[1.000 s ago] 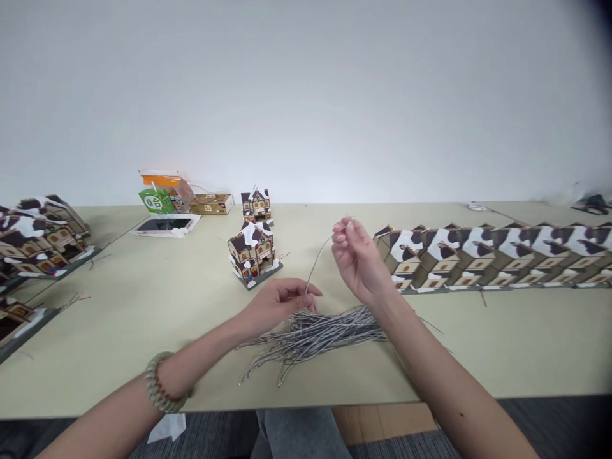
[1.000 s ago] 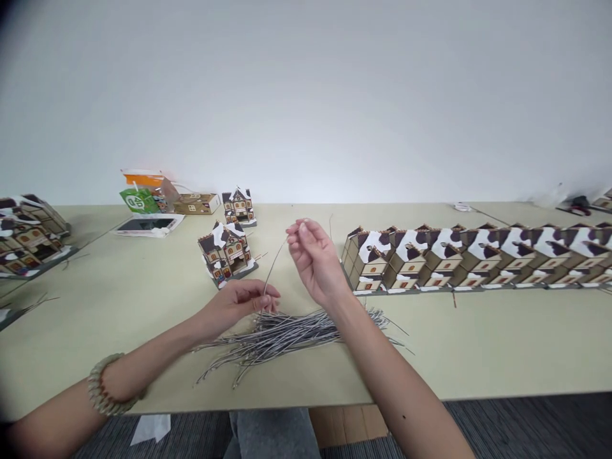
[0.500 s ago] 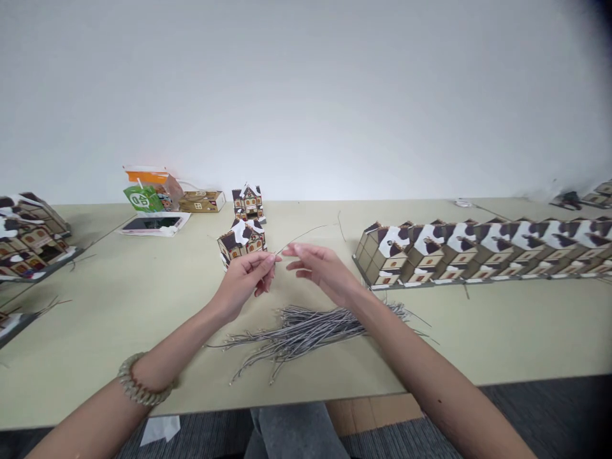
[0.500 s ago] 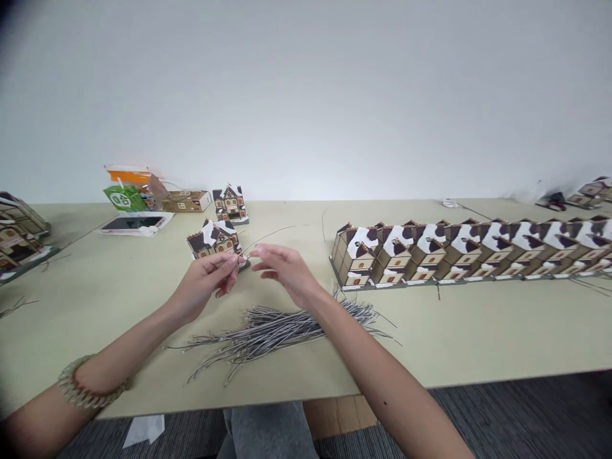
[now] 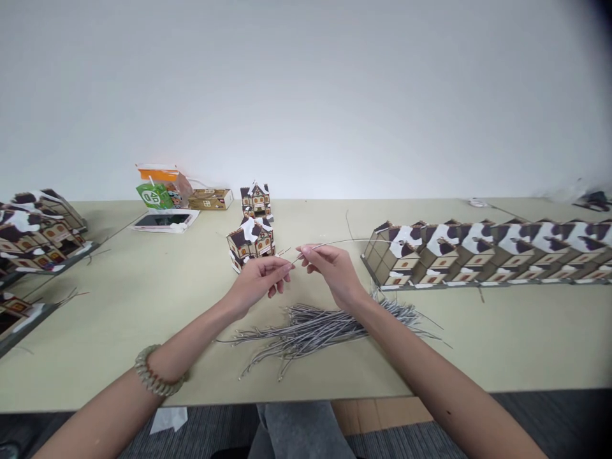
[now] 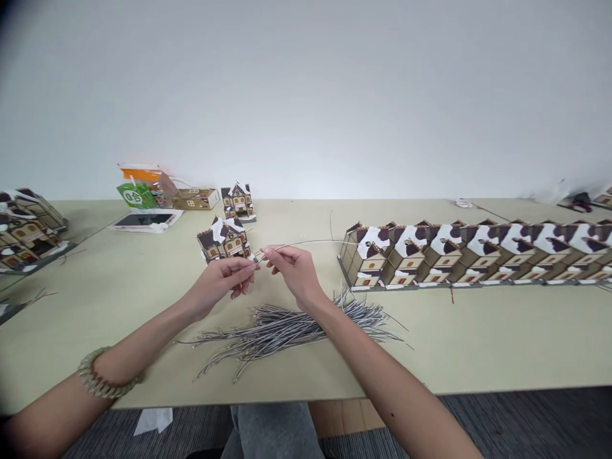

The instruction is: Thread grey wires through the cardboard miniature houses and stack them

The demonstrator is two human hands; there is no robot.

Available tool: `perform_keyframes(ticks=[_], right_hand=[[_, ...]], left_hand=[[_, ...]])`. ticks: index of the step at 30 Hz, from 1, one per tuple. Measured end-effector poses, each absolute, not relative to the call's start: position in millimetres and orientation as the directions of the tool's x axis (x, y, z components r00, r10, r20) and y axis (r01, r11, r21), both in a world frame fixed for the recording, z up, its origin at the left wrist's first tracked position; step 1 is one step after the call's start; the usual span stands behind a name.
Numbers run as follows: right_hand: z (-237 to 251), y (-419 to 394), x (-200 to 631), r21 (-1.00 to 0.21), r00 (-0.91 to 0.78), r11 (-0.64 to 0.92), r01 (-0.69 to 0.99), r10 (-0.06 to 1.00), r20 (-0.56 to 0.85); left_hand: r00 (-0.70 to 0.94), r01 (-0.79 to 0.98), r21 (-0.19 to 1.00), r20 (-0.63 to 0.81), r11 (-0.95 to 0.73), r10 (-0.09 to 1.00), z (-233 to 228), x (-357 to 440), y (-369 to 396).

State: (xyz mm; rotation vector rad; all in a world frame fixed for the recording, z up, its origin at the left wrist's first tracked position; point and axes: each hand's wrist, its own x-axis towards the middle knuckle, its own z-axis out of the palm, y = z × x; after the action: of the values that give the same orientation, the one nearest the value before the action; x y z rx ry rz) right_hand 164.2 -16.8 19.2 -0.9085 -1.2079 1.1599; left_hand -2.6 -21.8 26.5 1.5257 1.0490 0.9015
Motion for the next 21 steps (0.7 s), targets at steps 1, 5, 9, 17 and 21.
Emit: perform_keyframes(ticks=[1, 5, 9, 17, 21], right_hand=[[18.5, -16.6, 164.2, -0.962, -0.027, 0.204, -0.180, 0.977, 0.212], [14.5, -15.6, 162.9, -0.965, -0.058, 0.181, -0.190, 0.979, 0.195], [12.0, -15.4, 162.1, -0.969, -0.070, 0.179, -0.173, 0.979, 0.193], [20.4, -18.4, 166.7, -0.934, 0.038, 0.205, -0.293, 0.978, 0.203], [20.4, -17.3, 167.2, -0.933, 0.055, 0.215, -0.289, 0.977, 0.208]], left_hand=[[0.331, 0.165, 0.983, 0.027, -0.086, 0.943, 26.6, -2.8, -21.6], [0.329, 0.151, 0.985, 0.028, -0.082, 0.944, 26.7, -3.0, -21.2], [0.321, 0.183, 0.976, 0.051, -0.115, 0.946, 24.7, -2.1, -22.5], [-0.083, 0.624, 0.558, 0.744, -0.547, 0.664, 33.2, -29.1, -5.4], [-0.047, 0.638, 0.621, 0.622, -0.456, 0.782, 40.1, -49.9, 12.9]])
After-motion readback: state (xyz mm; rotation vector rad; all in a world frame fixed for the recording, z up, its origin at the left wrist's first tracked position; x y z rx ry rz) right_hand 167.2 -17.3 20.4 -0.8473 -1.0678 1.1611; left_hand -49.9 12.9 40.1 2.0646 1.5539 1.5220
